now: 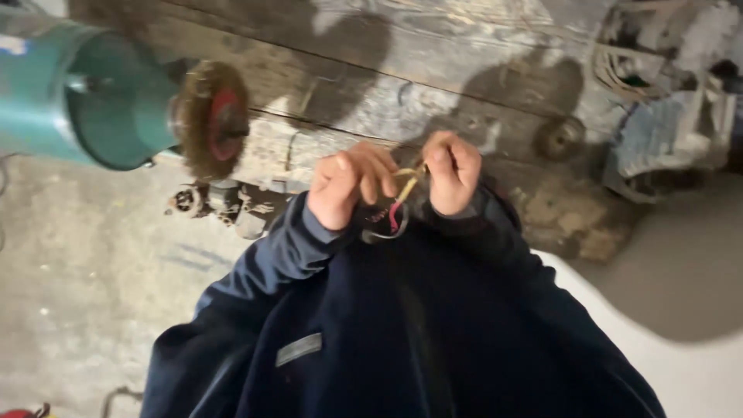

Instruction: The person strips the insulation from various colored wires using pliers and their hands, separating the copper strands. They then place the stripped copper wire into a red bowl on the workbench.

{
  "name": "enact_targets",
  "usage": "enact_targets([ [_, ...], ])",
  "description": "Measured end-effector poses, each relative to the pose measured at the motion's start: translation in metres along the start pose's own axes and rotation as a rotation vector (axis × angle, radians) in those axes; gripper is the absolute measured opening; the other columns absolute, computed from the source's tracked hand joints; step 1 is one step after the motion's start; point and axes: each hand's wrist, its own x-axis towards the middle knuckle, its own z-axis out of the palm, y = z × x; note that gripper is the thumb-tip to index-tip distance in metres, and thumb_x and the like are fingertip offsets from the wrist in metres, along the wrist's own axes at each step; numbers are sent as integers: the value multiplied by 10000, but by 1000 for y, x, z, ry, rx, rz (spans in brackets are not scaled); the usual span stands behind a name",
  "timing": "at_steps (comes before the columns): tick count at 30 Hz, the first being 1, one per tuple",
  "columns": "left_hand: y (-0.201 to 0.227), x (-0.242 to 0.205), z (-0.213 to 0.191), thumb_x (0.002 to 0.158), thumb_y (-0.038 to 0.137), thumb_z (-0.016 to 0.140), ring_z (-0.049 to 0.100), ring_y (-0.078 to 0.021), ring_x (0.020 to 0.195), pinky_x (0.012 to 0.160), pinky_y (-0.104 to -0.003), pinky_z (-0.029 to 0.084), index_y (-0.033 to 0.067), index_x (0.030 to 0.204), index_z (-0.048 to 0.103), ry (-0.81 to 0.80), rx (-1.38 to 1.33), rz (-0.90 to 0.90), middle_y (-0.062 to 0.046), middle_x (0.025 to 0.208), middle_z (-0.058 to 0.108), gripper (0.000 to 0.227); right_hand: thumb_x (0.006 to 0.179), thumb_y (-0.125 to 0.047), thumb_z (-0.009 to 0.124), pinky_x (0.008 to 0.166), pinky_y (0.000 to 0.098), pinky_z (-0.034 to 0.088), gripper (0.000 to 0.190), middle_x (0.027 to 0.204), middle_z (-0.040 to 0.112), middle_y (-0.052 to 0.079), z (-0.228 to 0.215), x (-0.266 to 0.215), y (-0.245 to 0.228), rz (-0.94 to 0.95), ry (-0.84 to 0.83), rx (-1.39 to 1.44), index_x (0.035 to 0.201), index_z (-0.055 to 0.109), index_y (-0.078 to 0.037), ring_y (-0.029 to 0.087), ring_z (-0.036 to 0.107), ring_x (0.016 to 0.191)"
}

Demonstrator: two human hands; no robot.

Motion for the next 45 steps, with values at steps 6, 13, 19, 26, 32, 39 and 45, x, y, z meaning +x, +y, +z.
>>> enact_targets([
  [6, 20, 0, 7, 1156, 485, 380, 625, -293, 856, 943, -415, 499, 77, 632, 500, -119, 260, -6, -80, 694, 625, 675, 1093, -191, 562, 702, 285, 408, 243, 833, 600, 47, 12, 3, 6, 146, 363, 193, 936, 572, -6, 122, 519, 762],
  [13, 32, -19, -40, 1125, 362, 537, 567, -210, 740, 891, -455, 577, 91, 683, 523, 11, 114, -39, -13, 626, 536, 519, 1121, -274, 589, 547, 257, 334, 290, 751, 525, -1, -66, 6, 28, 215, 700, 142, 950, 558, -42, 76, 428, 594],
  [19, 45, 11, -19, 1018, 208, 665, 656, -272, 834, 810, -372, 523, 54, 915, 686, -244, 809, -241, -82, 886, 682, 186, 1125, -335, 627, 631, 245, 432, 368, 850, 639, 51, -49, -5, -4, 35, 392, -154, 994, 583, 6, 96, 553, 674],
  [26, 41, 24, 10, 895, 226, 799, 674, -336, 960, 848, -431, 537, 61, 1120, 691, -397, 1000, -8, -127, 1023, 721, 300, 1067, -363, 665, 557, 221, 438, 396, 908, 646, 119, -12, -8, -6, 62, 371, 296, 1032, 574, 21, 116, 562, 660],
  [32, 33, 13, 13, 953, 182, 789, 684, -317, 803, 721, -423, 528, 115, 1052, 736, -320, 1020, 26, -75, 883, 718, 131, 1093, -311, 634, 564, 232, 446, 320, 961, 633, 134, -13, -14, 7, 163, 264, 656, 1099, 554, -2, 122, 569, 683],
  [39, 46, 12, 17, 905, 179, 816, 662, -284, 738, 661, -398, 506, 87, 1001, 730, -356, 1141, 202, -65, 797, 668, 159, 1065, -124, 647, 589, 257, 474, 140, 937, 638, 132, -16, -33, 40, 37, 267, 838, 1095, 590, 1, 168, 592, 747],
  [45, 56, 11, 13, 907, 141, 815, 700, -229, 879, 749, -339, 538, 53, 1089, 718, -354, 1228, 381, -36, 937, 708, 224, 999, -55, 655, 643, 272, 530, 233, 1015, 702, 168, -22, -11, -7, 167, 146, 871, 1222, 649, 10, 190, 649, 799],
])
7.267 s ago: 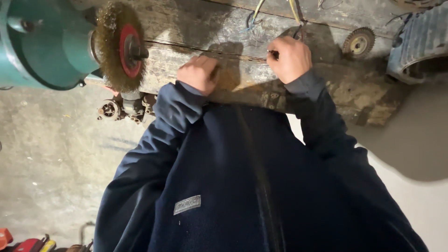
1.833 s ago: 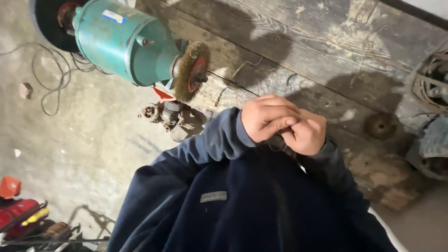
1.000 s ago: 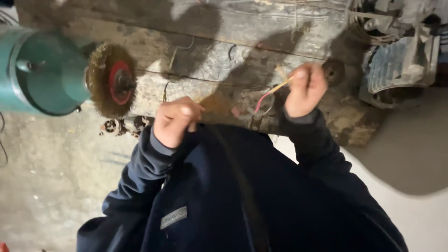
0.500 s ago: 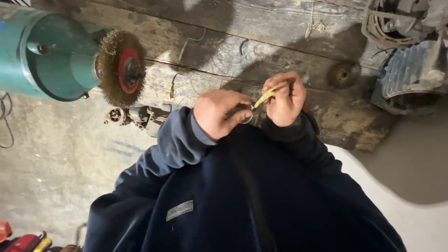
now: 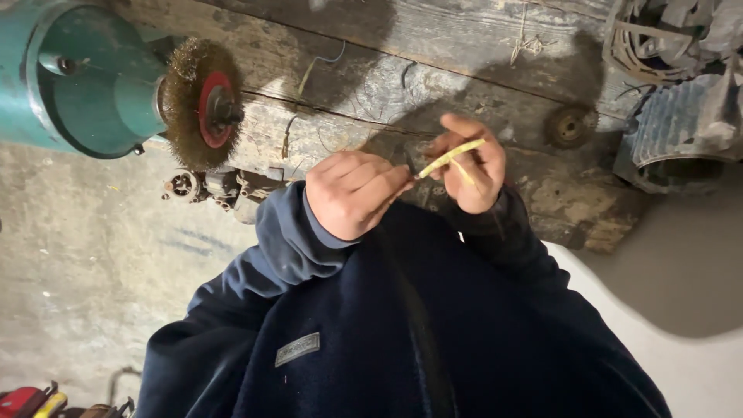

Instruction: The person strips the insulation from various colored wires using pliers and their hands, separating the copper strands. They then place the stripped copper wire into a red bowl on the workbench.

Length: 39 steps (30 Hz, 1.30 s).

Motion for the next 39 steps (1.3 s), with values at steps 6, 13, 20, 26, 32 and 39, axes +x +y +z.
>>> enact_targets([
  [6, 0, -2, -1, 801, 91, 749, 713, -240, 916, 779, -356, 545, 29, 1111, 722, -48, 69, 39, -56, 976, 724, 318, 978, -182, 696, 781, 288, 509, 332, 1066, 700, 169, 26, -7, -27, -47, -186, -918, 1177, 640, 78, 199, 626, 849],
  [13, 3, 1, 3, 879, 191, 789, 657, -270, 819, 733, -399, 508, 94, 983, 705, -134, 49, -147, -50, 903, 675, 164, 1082, -219, 580, 668, 325, 510, 277, 879, 698, 109, 43, 5, -37, -111, -126, -1116, 956, 707, -7, 197, 658, 719],
  [20, -13, 11, 4, 976, 247, 752, 691, -305, 999, 885, -392, 564, 34, 1151, 674, -76, -422, -214, -113, 1112, 695, 286, 916, -108, 755, 622, 428, 487, 93, 810, 633, 117, 55, 20, -37, -301, -502, -1372, 896, 679, -58, 339, 638, 701],
  [26, -17, -15, 45, 989, 104, 775, 712, -144, 746, 679, -269, 560, 37, 976, 689, -4, -667, -581, -81, 868, 735, 110, 904, -113, 806, 575, 435, 449, 152, 747, 586, 99, 53, 20, -30, -411, -511, -1366, 879, 668, -51, 324, 590, 639],
  [32, -13, -49, 79, 1089, 78, 664, 577, -148, 857, 793, -294, 495, -8, 1107, 620, 167, -1062, -675, -79, 966, 648, 98, 994, -145, 667, 570, 441, 410, 224, 705, 558, 121, 29, 2, -3, -413, -342, -1236, 799, 606, -51, 328, 557, 619],
  [39, -18, -39, 17, 1105, 137, 559, 551, -134, 673, 645, -257, 488, 52, 978, 510, 528, -1158, -328, -53, 844, 582, 161, 1091, -182, 469, 457, 279, 300, 352, 619, 470, 24, -74, -12, 41, 25, 491, -198, 763, 473, -57, 117, 381, 496],
])
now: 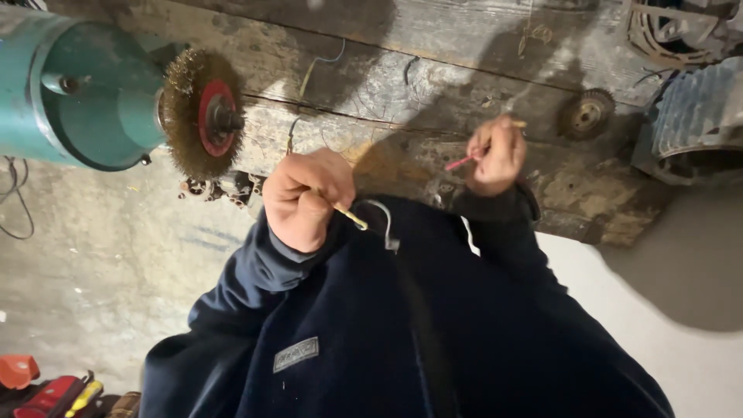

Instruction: The person strips the insulation from various colored wires using pliers and their hands, separating the copper strands. They then place the stripped copper wire into a red bowl on the workbench.

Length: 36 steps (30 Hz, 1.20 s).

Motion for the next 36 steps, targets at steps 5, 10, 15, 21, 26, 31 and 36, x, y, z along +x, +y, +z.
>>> enact_targets([
  [5, -8, 18, -9, 1137, 305, 535, 611, -169, 708, 733, -323, 522, 86, 1124, 487, -24, -151, -354, -86, 807, 636, 225, 1111, -202, 501, 615, 251, 421, 281, 784, 647, 91, 5, -19, -42, -233, -111, -547, 956, 564, 24, 88, 507, 635],
  [10, -28, 66, 12, 1132, 329, 527, 580, -292, 841, 777, -395, 479, 27, 1260, 536, -249, 796, -113, -171, 967, 638, 328, 1117, -228, 515, 633, 245, 445, 324, 848, 682, 100, 18, -25, -53, -259, -234, -549, 946, 627, 23, 94, 547, 678],
  [15, -24, 63, 47, 1085, 332, 578, 651, -419, 1037, 913, -462, 520, 10, 1312, 546, -522, 971, 223, -227, 1147, 668, 395, 1111, -258, 524, 632, 248, 473, 350, 818, 667, 72, 34, -29, -62, -361, -266, -736, 961, 663, 27, 99, 585, 671],
  [21, -72, -1, 26, 1061, 229, 624, 629, -352, 743, 716, -396, 528, 58, 1053, 748, -572, 425, -761, -138, 792, 662, 212, 1154, -421, 517, 596, 249, 415, 467, 896, 664, 102, 42, -43, -53, -170, -309, -319, 1132, 662, 22, 123, 551, 668],
  [26, -46, 11, 35, 1047, 185, 628, 684, -329, 810, 708, -375, 544, 75, 1029, 672, -710, 641, -313, -125, 882, 691, 120, 1123, -471, 469, 500, 246, 348, 426, 733, 558, 57, 49, -60, -53, 230, -267, 309, 925, 516, -97, 90, 400, 513],
  [31, -44, 12, 36, 1030, 159, 615, 646, -356, 715, 632, -441, 508, 69, 1046, 672, -800, 736, -189, -133, 785, 642, 107, 1164, -440, 374, 510, 249, 321, 458, 727, 503, 43, 50, -60, -59, 375, -184, 421, 848, 464, -120, 90, 354, 511],
  [36, -46, 3, 32, 1052, 161, 621, 634, -356, 661, 589, -438, 499, 79, 975, 638, -786, 683, -247, -133, 736, 619, 114, 1163, -418, 342, 526, 270, 336, 448, 727, 511, 31, 55, -62, -66, 409, -137, 497, 850, 462, -121, 101, 362, 512],
])
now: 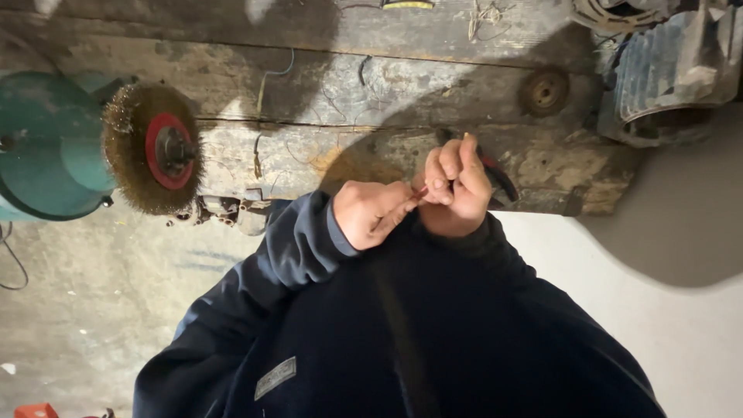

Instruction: The person strips the insulation from various colored wires using pliers and their hands, separating the copper strands. They then place the stripped copper wire into a red bowl on the workbench.

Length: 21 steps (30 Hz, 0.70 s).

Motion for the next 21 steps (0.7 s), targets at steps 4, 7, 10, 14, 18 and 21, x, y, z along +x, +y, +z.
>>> enact_targets([
  [4, 5, -4, 1, 1047, 158, 615, 656, -351, 674, 595, -422, 512, 83, 1003, 643, 59, -69, -68, -136, 752, 634, 92, 1167, -384, 385, 550, 262, 355, 393, 765, 516, 34, -8, 1, -9, -32, -33, -3, 895, 478, -116, 102, 391, 554],
  [7, 7, -14, -5, 1042, 167, 610, 673, -343, 679, 596, -414, 524, 92, 1020, 657, 101, -41, -178, -134, 765, 656, 91, 1144, -357, 436, 643, 282, 427, 342, 826, 560, 54, -25, 1, -40, -153, 35, -143, 975, 540, -79, 145, 488, 676],
  [10, 11, -22, -13, 1029, 182, 617, 670, -351, 677, 601, -431, 519, 101, 1024, 673, 118, 57, -236, -137, 748, 660, 98, 1095, -317, 508, 802, 331, 504, 287, 913, 620, 87, -28, -5, -62, -480, 51, -435, 1014, 584, -53, 201, 585, 839],
  [14, 21, -26, -19, 1009, 229, 647, 678, -358, 706, 622, -466, 513, 111, 971, 687, 31, 158, -196, -132, 735, 669, 130, 971, -251, 716, 912, 483, 508, 163, 964, 706, 105, 61, -27, -66, -1174, -718, -1990, 952, 662, -98, 304, 628, 1022],
  [18, 31, -42, -32, 1007, 250, 655, 676, -366, 751, 637, -470, 509, 112, 971, 694, 40, 90, -86, -138, 810, 687, 148, 854, -226, 756, 816, 430, 558, 268, 908, 693, 139, 99, 6, -35, -935, -992, -1968, 960, 722, 19, 307, 664, 896],
  [21, 49, -55, -54, 952, 345, 682, 679, -361, 712, 586, -467, 514, 115, 948, 704, -47, 92, -203, -130, 757, 681, 231, 898, -283, 814, 587, 411, 439, 190, 714, 573, 68, 76, 0, -30, -672, -1103, -2021, 895, 729, -113, 273, 571, 650],
])
